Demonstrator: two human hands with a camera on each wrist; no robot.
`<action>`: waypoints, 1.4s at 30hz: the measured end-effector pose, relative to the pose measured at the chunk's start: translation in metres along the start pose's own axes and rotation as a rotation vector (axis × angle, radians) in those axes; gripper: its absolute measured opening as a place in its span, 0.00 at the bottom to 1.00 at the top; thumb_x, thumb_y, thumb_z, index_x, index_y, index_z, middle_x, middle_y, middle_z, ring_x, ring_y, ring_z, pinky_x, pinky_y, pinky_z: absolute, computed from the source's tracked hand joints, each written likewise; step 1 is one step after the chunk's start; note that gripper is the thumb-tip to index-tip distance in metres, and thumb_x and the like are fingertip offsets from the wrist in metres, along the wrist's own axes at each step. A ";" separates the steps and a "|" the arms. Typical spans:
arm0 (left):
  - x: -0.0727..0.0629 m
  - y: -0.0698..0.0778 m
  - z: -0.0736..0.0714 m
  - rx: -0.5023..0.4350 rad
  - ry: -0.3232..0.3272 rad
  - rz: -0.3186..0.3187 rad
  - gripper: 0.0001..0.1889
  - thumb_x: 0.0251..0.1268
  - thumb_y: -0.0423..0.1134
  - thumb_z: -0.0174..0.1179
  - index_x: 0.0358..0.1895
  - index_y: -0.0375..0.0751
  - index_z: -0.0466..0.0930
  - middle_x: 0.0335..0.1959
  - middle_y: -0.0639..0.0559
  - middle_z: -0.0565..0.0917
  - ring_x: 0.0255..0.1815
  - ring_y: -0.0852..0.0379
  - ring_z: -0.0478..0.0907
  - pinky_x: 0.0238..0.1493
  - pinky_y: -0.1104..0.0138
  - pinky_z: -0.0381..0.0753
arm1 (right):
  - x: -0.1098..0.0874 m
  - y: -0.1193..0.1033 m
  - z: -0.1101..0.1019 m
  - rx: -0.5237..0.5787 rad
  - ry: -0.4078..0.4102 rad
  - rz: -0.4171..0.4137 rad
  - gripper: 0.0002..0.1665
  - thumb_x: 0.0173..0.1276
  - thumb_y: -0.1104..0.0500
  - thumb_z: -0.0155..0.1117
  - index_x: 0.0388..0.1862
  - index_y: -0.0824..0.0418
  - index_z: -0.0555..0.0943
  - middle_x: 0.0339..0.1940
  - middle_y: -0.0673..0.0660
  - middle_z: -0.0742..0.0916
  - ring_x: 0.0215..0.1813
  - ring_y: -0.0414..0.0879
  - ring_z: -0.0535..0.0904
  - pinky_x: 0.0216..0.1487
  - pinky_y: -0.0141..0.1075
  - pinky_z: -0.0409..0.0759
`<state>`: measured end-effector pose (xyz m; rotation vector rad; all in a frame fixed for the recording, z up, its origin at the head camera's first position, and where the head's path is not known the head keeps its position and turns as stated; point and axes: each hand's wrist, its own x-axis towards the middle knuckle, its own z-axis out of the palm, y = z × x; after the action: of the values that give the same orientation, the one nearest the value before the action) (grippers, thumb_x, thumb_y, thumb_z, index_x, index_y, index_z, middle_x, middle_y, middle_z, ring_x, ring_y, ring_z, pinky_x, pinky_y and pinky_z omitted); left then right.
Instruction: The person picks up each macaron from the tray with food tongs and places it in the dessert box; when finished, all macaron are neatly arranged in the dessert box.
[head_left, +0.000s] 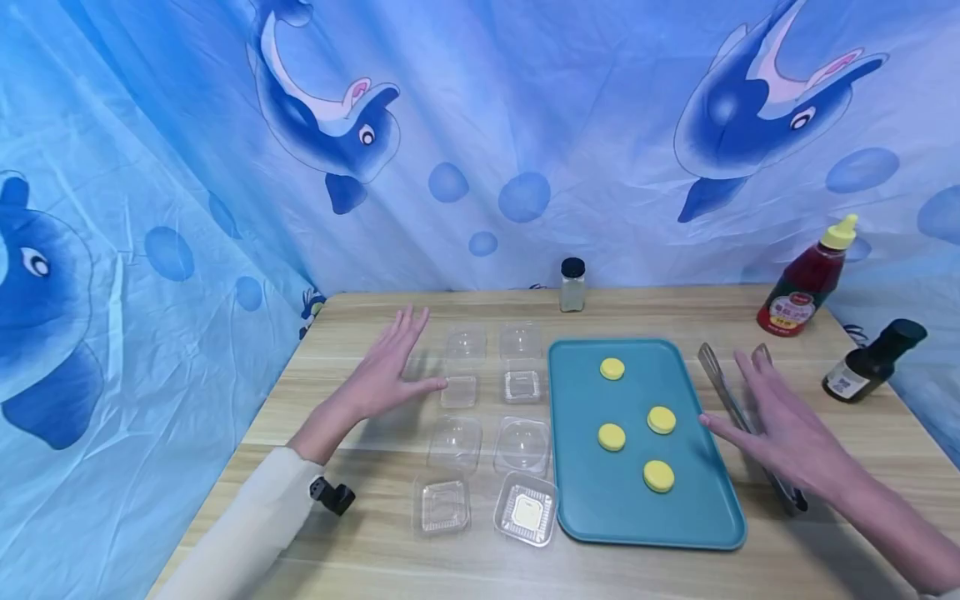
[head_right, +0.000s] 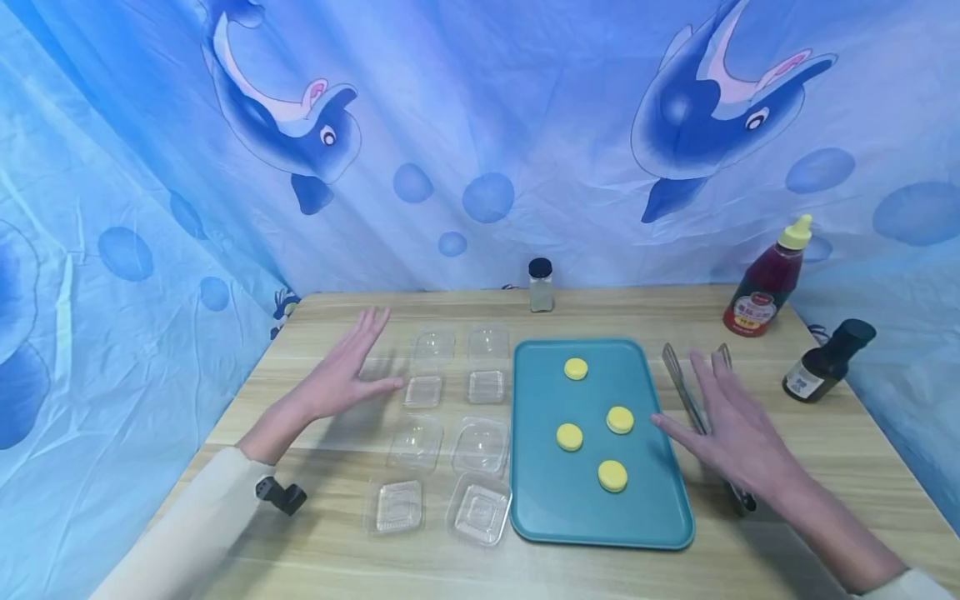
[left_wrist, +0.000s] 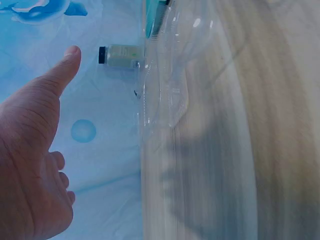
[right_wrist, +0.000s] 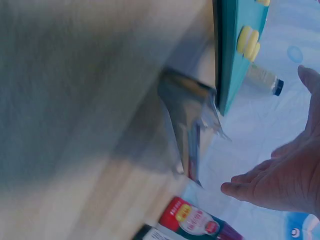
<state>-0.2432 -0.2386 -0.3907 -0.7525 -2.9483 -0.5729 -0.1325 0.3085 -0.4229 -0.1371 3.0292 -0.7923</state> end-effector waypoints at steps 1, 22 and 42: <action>0.004 0.001 0.001 -0.036 0.004 0.004 0.63 0.65 0.63 0.72 0.88 0.51 0.32 0.87 0.42 0.31 0.87 0.41 0.29 0.85 0.42 0.36 | 0.000 0.000 0.001 0.033 -0.004 0.011 0.70 0.75 0.32 0.65 0.88 0.62 0.30 0.84 0.75 0.31 0.81 0.82 0.34 0.69 0.85 0.45; 0.048 0.040 0.043 -0.373 -0.098 0.045 0.61 0.61 0.45 0.79 0.88 0.46 0.42 0.87 0.44 0.49 0.86 0.42 0.51 0.85 0.52 0.51 | -0.010 0.000 0.025 0.319 0.130 0.206 0.73 0.73 0.36 0.71 0.87 0.60 0.27 0.80 0.86 0.49 0.76 0.87 0.50 0.67 0.81 0.59; 0.059 0.058 0.077 -0.329 -0.171 0.121 0.52 0.62 0.46 0.78 0.86 0.43 0.56 0.84 0.43 0.62 0.84 0.45 0.59 0.83 0.51 0.57 | -0.018 0.012 0.026 0.313 0.220 0.337 0.63 0.79 0.48 0.68 0.86 0.69 0.32 0.80 0.85 0.50 0.78 0.83 0.50 0.73 0.75 0.57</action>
<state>-0.2640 -0.1366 -0.4351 -1.0483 -2.9667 -1.0495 -0.1152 0.3080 -0.4515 0.4779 2.9383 -1.2953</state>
